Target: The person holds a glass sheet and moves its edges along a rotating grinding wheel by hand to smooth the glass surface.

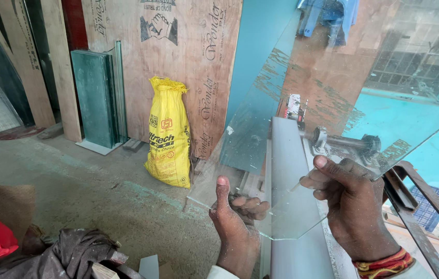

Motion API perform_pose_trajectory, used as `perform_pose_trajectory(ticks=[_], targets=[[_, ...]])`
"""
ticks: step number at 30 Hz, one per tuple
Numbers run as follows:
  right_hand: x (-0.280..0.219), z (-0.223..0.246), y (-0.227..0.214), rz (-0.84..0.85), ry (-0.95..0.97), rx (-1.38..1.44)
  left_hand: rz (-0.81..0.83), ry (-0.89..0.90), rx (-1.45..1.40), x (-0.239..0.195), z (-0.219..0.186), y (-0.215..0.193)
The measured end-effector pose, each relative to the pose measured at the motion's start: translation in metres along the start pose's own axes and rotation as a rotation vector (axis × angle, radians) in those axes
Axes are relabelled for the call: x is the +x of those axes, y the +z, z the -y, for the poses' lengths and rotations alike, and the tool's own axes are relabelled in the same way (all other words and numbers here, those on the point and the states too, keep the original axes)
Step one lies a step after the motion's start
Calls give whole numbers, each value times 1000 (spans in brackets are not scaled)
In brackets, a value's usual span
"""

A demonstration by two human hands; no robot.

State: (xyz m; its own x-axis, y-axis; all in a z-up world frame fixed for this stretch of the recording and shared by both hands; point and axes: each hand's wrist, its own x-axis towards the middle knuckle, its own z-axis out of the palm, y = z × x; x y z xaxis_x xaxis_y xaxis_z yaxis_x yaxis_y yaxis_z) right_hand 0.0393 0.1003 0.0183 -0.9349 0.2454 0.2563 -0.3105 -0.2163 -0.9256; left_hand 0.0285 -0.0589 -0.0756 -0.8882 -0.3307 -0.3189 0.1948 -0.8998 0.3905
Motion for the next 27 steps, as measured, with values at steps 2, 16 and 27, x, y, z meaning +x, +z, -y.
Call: perform_pose_trajectory(ticks=[2, 16, 27], targets=[[0, 1, 0, 32, -5, -1, -10, -3, -2, 1, 1, 0], [-2, 4, 7, 33, -29, -29, -20, -20, -12, 4, 1, -3], [-8, 22, 16, 1, -25, -89, -33, -95, -103, -9, 3, 5]])
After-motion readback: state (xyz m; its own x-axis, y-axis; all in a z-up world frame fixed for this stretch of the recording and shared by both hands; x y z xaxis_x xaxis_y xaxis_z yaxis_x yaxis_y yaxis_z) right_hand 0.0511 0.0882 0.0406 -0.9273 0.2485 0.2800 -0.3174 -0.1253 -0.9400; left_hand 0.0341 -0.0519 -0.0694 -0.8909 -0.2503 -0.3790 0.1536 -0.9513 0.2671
